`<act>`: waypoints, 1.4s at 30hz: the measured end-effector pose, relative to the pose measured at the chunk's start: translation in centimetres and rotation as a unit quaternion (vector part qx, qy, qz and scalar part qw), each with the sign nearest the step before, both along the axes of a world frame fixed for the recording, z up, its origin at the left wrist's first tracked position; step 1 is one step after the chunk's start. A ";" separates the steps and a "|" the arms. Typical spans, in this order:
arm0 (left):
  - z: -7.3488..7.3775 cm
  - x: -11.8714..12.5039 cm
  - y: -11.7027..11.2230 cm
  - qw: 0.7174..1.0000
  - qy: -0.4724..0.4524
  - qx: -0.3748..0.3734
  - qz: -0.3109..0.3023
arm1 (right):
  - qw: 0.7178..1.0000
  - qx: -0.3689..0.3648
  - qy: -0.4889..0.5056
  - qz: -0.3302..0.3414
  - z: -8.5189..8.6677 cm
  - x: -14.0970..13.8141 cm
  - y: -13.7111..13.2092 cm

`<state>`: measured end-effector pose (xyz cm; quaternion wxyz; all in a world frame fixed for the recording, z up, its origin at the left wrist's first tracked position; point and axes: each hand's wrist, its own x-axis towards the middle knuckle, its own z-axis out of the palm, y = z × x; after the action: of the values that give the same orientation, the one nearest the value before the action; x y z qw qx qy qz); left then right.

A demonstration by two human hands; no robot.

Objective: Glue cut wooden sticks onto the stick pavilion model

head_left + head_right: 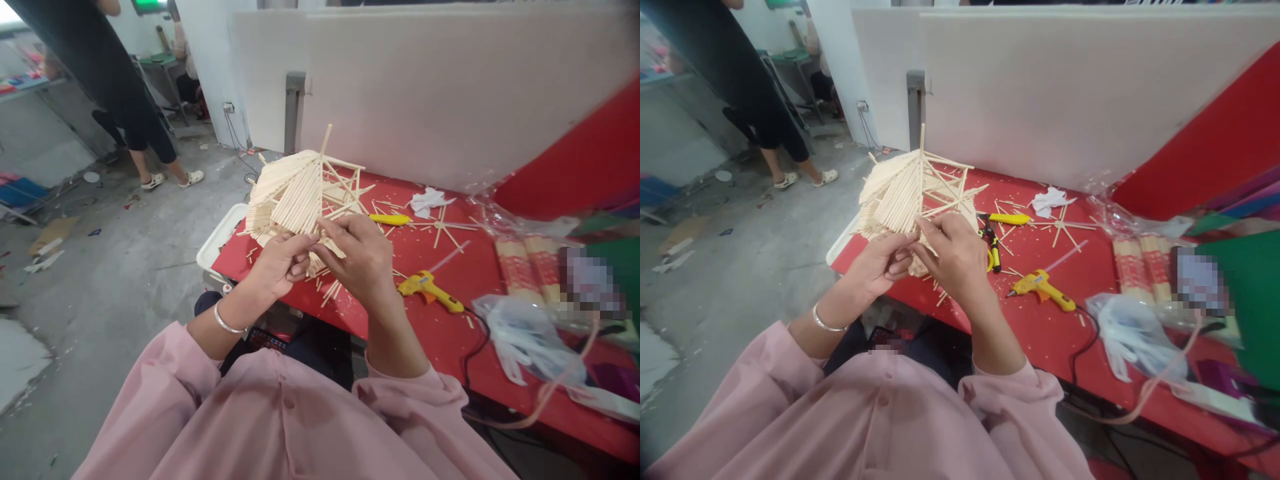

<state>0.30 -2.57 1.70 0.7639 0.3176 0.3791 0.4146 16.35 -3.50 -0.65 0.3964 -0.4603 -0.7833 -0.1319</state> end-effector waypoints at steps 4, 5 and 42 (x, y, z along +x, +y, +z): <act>0.0 0.0 0.1 1.000 0.007 0.019 0.017 | 1.000 0.016 -0.023 0.005 -0.1 0.1 0.1; 0.1 0.0 0.1 1.000 0.011 0.022 0.020 | 1.000 0.015 -0.021 0.006 -0.1 0.1 0.1; 0.4 -0.3 0.3 0.997 0.057 0.055 0.014 | 0.997 0.024 0.071 0.004 -0.5 -0.4 -0.8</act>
<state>-0.04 -2.27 2.14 0.7165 0.3766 0.4033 0.4268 15.97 -4.34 -1.12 0.4624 -0.4560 -0.7515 -0.1159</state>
